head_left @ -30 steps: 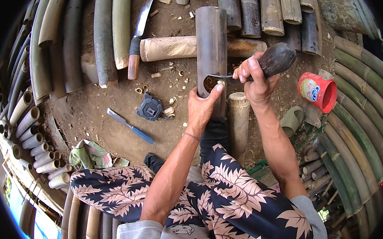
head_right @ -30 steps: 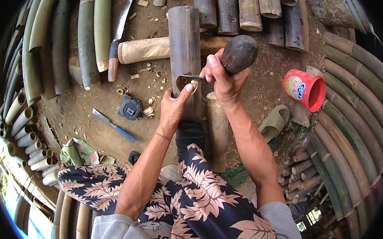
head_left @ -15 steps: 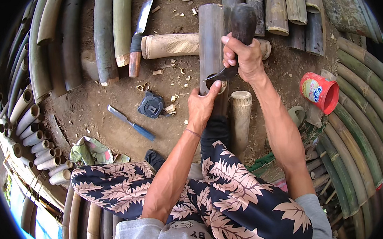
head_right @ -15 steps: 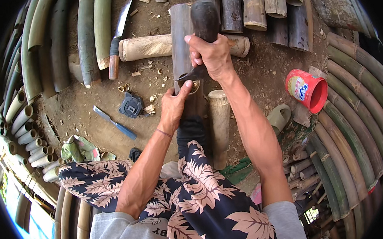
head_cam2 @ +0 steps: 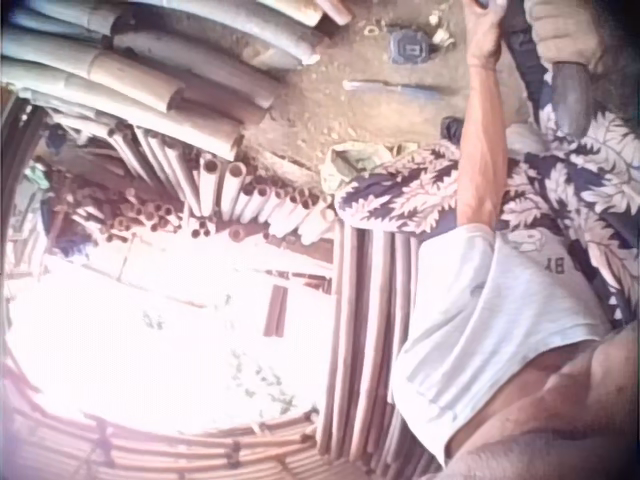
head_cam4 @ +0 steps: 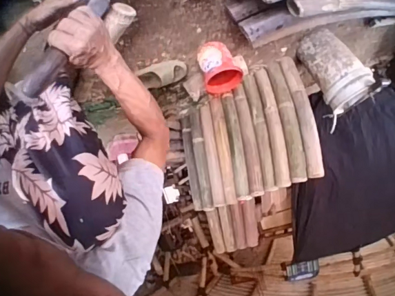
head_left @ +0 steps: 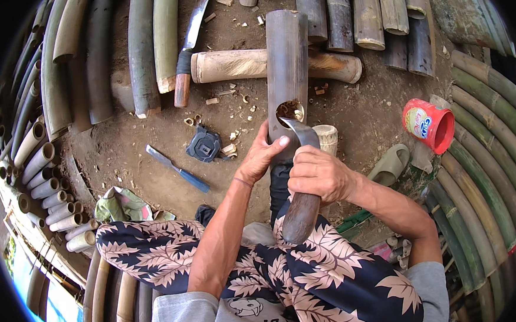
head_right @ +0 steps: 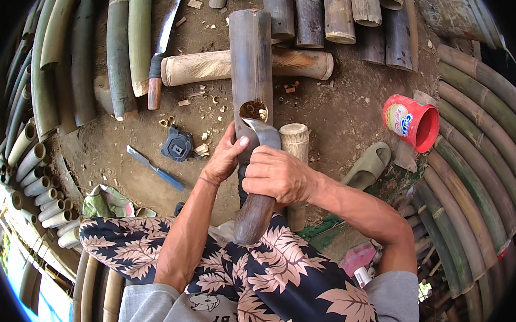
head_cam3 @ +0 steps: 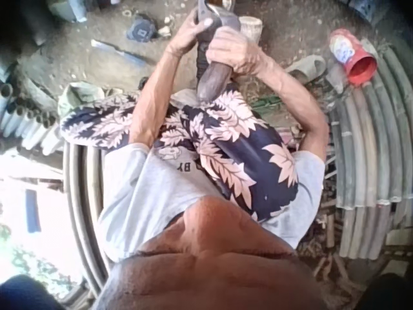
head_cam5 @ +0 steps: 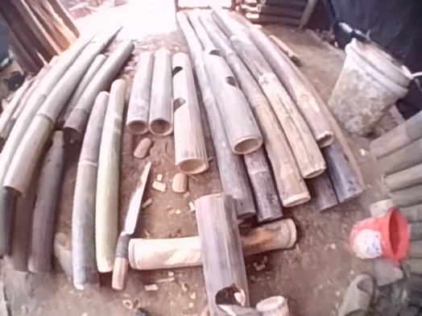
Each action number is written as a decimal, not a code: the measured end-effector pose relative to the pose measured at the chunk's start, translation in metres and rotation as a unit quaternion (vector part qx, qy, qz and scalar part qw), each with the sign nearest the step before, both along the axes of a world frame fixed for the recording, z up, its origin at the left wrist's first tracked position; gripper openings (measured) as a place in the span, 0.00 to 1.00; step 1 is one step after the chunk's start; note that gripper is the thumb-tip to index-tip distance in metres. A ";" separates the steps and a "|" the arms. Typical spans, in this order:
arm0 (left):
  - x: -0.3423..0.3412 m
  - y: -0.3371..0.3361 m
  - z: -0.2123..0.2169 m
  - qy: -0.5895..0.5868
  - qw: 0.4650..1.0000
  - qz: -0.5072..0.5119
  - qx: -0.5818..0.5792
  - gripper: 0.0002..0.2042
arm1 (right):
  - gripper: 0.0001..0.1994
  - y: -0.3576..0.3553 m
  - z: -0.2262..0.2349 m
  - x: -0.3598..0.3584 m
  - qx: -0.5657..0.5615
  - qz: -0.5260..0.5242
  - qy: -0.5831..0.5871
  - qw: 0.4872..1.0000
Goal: The person carves a hole in a bamboo pole with a hooked knife, measures lengths of several bamboo poles using a tape measure, and cuts a smaller bamboo pole with a handsaw.
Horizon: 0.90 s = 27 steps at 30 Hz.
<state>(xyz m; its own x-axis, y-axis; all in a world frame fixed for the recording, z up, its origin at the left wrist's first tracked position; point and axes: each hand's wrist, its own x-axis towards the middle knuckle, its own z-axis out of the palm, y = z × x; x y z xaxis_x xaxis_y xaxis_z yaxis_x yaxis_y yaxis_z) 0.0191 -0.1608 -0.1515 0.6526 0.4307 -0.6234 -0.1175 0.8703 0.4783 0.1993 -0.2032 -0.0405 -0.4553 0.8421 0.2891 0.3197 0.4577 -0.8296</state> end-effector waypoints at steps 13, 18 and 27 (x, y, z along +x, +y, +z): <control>0.008 -0.004 0.007 0.101 0.992 -0.006 0.076 0.42 | 0.07 -0.011 -0.029 -0.011 0.041 0.060 -0.028 0.997; 0.015 -0.010 0.006 0.189 0.975 0.017 0.113 0.38 | 0.06 -0.014 -0.051 -0.011 0.084 0.064 -0.078 0.991; 0.025 -0.003 0.014 0.320 0.929 -0.086 0.163 0.42 | 0.06 -0.013 -0.069 -0.006 0.135 0.038 -0.104 0.985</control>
<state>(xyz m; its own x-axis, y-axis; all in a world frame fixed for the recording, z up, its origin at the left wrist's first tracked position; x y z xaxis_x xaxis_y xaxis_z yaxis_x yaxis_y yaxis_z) 0.0442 -0.1641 -0.1376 0.2693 0.5881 -0.7627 0.4091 0.6471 0.6434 0.1928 -0.2164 -0.1096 -0.5879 0.7078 0.3917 0.4263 0.6826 -0.5936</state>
